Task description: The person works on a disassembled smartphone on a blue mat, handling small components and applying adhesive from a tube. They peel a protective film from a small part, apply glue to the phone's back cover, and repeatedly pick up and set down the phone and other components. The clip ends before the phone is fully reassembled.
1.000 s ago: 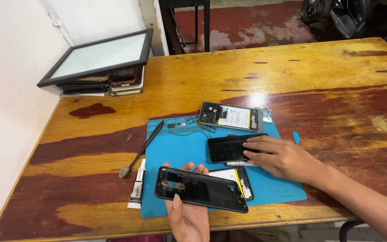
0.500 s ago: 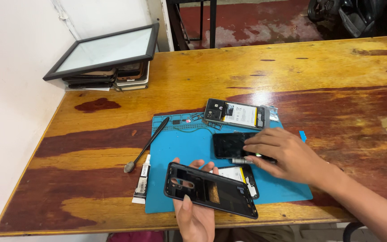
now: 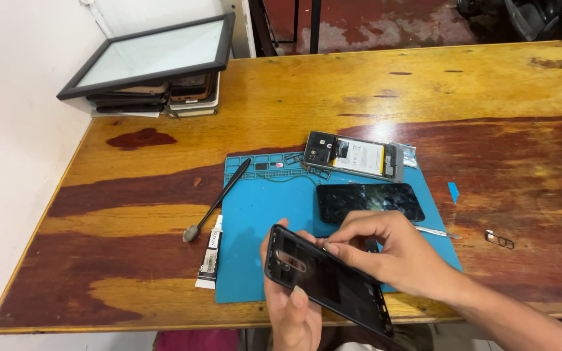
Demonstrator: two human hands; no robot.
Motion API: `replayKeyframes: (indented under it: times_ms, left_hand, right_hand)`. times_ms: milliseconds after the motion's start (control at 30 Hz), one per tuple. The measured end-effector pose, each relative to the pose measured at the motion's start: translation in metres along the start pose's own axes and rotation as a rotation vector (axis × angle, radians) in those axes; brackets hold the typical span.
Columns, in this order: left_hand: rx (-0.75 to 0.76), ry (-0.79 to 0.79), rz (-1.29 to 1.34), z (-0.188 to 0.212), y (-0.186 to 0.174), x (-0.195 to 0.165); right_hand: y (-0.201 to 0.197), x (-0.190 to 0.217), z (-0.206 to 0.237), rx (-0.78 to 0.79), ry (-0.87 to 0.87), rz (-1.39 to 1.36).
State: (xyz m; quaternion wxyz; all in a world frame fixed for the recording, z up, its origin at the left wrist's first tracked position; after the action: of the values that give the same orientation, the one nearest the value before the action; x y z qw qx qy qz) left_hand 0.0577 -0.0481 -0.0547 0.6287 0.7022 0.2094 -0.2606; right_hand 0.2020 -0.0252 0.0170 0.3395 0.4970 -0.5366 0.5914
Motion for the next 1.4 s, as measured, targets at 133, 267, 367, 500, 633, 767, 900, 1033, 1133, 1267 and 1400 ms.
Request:
replayKeyframes:
  times_ms: [133, 267, 367, 500, 633, 767, 900, 1033, 1133, 1267, 1400]
  left_hand:
    - [-0.002, -0.012, -0.013, -0.003, -0.001, 0.001]
    - [0.011, -0.017, -0.023, -0.004, -0.002, 0.001]
    - [0.028, -0.025, -0.025, -0.004, -0.002, 0.001]
    - [0.020, -0.044, -0.045, -0.004, -0.002, 0.002]
    - [0.027, -0.045, -0.046, -0.003, -0.001, 0.002]
    - [0.040, -0.028, -0.036, -0.002, 0.001, 0.001]
    - [0.036, -0.036, -0.045, -0.002, 0.000, 0.001]
    - [0.038, -0.026, -0.054, -0.002, 0.001, 0.000]
    - [0.039, -0.028, -0.060, -0.003, 0.002, 0.000]
    - [0.038, -0.029, -0.064, -0.003, 0.002, 0.000]
    - [0.031, -0.033, -0.078, -0.003, 0.001, 0.000]
  right_hand:
    - [0.003, -0.018, -0.005, 0.016, 0.106, -0.103]
    - [0.005, -0.027, -0.007, 0.023, 0.140, -0.116]
    - [0.005, -0.028, -0.007, 0.026, 0.136, -0.088]
    - [0.005, -0.030, -0.008, 0.023, 0.138, -0.100]
    - [0.006, -0.032, -0.008, 0.031, 0.139, -0.140]
    - [0.006, -0.034, -0.008, 0.024, 0.147, -0.131]
    - [0.005, -0.034, -0.007, 0.020, 0.151, -0.091]
    - [0.005, -0.032, -0.008, 0.021, 0.131, -0.084]
    - [0.006, -0.030, -0.008, 0.021, 0.126, -0.096]
    - [0.006, -0.028, -0.008, 0.020, 0.111, -0.074]
    - [0.005, -0.024, -0.008, 0.010, 0.073, -0.016]
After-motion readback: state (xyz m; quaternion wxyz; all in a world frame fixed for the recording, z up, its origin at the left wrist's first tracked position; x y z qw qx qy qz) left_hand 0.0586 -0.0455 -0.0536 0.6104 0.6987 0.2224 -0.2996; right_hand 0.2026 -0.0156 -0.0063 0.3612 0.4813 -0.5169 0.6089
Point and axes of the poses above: each hand's wrist, its own z-axis away from the middle knuckle, its own y-axis out of the palm, x = y × z, the point moved 8 cm from there along -z, towards the middle knuckle, and after that the axes turned 1 degree about -x, right-handed, at the moved point
